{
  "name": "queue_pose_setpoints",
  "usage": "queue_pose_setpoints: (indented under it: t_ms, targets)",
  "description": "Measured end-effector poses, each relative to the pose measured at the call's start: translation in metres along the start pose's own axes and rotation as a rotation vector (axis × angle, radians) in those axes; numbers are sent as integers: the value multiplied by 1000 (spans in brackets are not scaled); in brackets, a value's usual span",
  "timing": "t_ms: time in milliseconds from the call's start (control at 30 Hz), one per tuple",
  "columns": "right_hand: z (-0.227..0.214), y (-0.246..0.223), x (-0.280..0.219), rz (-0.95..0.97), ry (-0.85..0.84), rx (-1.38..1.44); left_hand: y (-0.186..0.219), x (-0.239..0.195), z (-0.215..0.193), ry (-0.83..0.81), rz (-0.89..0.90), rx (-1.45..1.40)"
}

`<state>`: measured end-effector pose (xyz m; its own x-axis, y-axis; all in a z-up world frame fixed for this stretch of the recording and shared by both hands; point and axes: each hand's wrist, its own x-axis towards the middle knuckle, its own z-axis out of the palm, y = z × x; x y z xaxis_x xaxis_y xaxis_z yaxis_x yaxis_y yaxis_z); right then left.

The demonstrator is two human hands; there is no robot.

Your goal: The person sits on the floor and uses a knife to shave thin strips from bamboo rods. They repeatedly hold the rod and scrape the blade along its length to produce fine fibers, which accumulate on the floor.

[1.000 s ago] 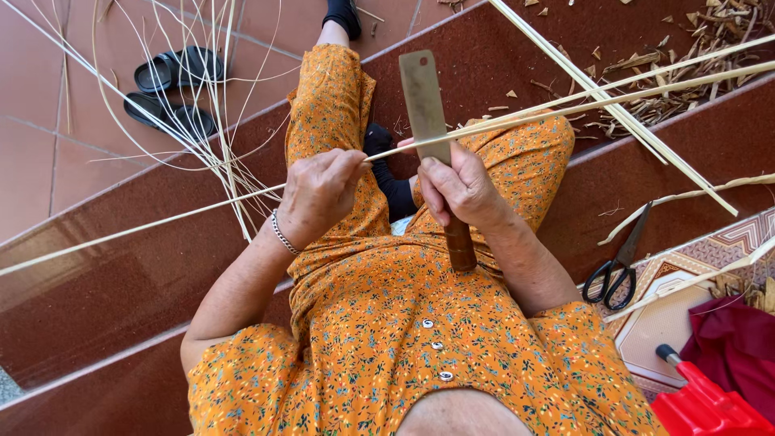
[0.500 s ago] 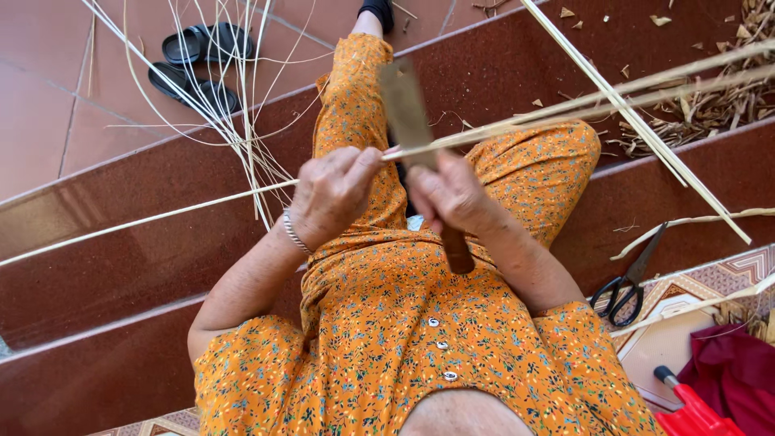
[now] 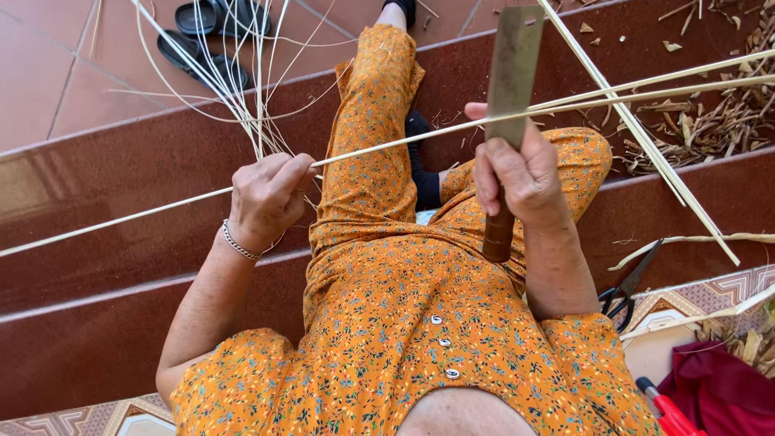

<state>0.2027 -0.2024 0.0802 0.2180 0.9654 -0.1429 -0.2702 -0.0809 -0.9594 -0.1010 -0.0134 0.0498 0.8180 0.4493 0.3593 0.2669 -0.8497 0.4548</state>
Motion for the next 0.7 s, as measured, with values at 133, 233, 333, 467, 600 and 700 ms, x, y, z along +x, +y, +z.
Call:
queue_pose_setpoints:
  t_ms: [133,233,333,467,600,700]
  targets:
    - [29,19,1,89,-65,-28,12,-4,11,68,84,130]
    - [43,31,-2,136,-111,-18,22,3,15,83,146,122]
    - [46,36,-8,120,-119,-3,30,13,21,82,160,114]
    - [50,37,-8,88,-134,-37,41,22,24,82,156,73]
    - [61,43,-8,183,-190,-86,51,25,29,-6,143,-27]
    - [57,40,-4,163,-163,-108,42,26,23,-50,87,-198]
